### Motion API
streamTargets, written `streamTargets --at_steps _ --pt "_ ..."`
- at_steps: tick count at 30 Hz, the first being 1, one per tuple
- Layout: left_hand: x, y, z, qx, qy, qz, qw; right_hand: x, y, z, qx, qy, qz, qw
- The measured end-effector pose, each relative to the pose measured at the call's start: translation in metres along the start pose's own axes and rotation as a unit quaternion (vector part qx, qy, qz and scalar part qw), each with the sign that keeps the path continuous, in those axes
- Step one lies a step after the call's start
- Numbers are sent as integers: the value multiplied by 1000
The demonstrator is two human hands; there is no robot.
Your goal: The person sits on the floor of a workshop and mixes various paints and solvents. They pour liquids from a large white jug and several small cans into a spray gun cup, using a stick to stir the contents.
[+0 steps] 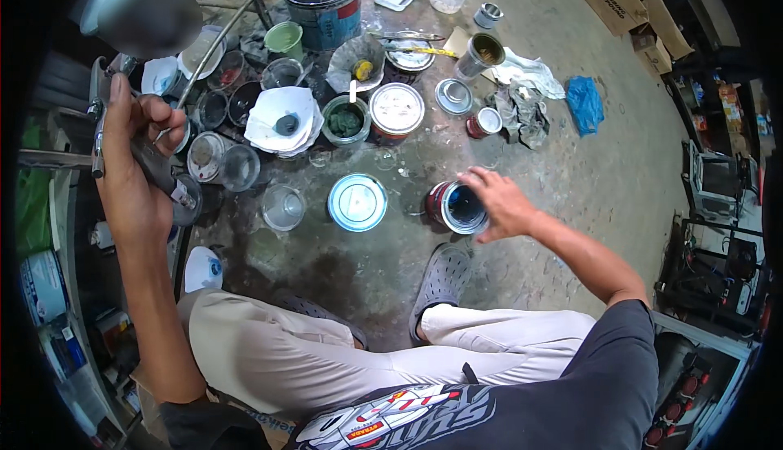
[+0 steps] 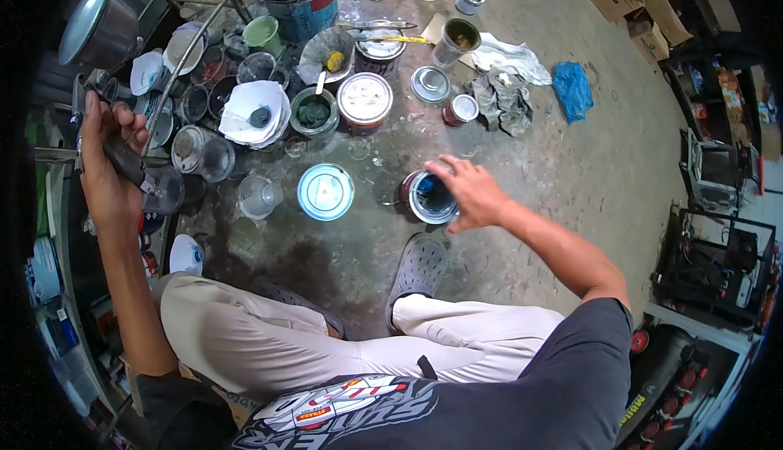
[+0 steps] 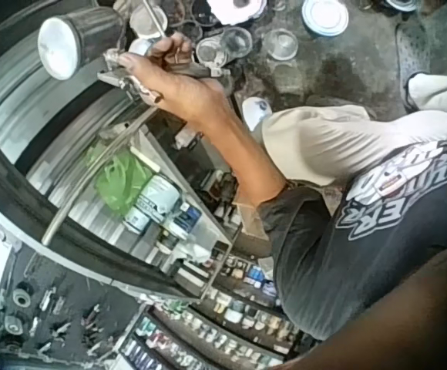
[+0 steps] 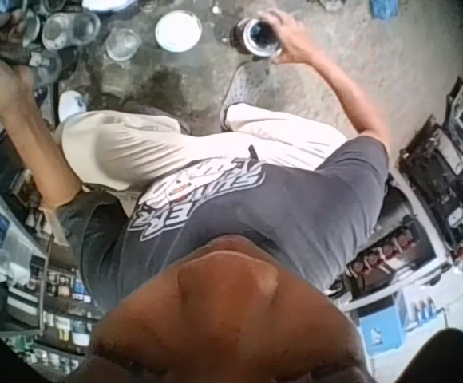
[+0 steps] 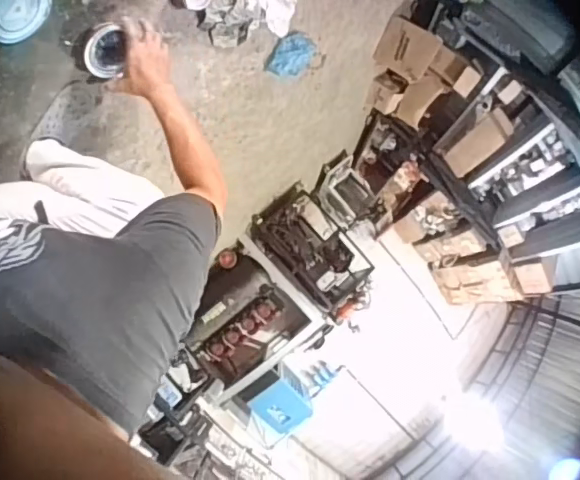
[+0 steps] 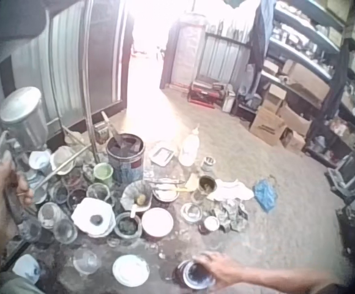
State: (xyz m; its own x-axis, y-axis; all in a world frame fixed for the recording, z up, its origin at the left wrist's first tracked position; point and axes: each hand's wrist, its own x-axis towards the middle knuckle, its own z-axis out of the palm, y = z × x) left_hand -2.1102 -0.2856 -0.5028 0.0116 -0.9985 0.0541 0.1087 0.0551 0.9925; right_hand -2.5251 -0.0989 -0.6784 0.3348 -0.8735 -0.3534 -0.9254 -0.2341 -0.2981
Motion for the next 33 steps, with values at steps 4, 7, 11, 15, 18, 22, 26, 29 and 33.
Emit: streamTargets --at_steps 4,7,11,15,18,22,26,29,33 --pt "-3 1 6 5 8 2 1000 4 -10 15 -3 23 -4 1000" --pt "-4 3 2 5 15 6 1000 7 -5 13 10 9 -20 1000" --pt "-4 7 -7 -1 30 0 1000 12 0 12 34 25 -38 998" --pt "-5 8 -9 5 29 6 1000 13 -2 15 32 35 -47 998" --pt "-8 9 -10 -9 21 11 1000 12 -5 14 31 51 -37 998" --pt "-7 8 -12 2 13 16 1000 14 -6 14 36 48 -30 998" --pt "0 4 -16 15 14 18 1000 18 -5 10 45 26 -38 998" --pt "6 -2 -17 13 3 29 999 19 1 -3 49 48 -45 997" --pt "12 -8 -12 12 -40 42 998 5 32 -49 65 128 0 990"
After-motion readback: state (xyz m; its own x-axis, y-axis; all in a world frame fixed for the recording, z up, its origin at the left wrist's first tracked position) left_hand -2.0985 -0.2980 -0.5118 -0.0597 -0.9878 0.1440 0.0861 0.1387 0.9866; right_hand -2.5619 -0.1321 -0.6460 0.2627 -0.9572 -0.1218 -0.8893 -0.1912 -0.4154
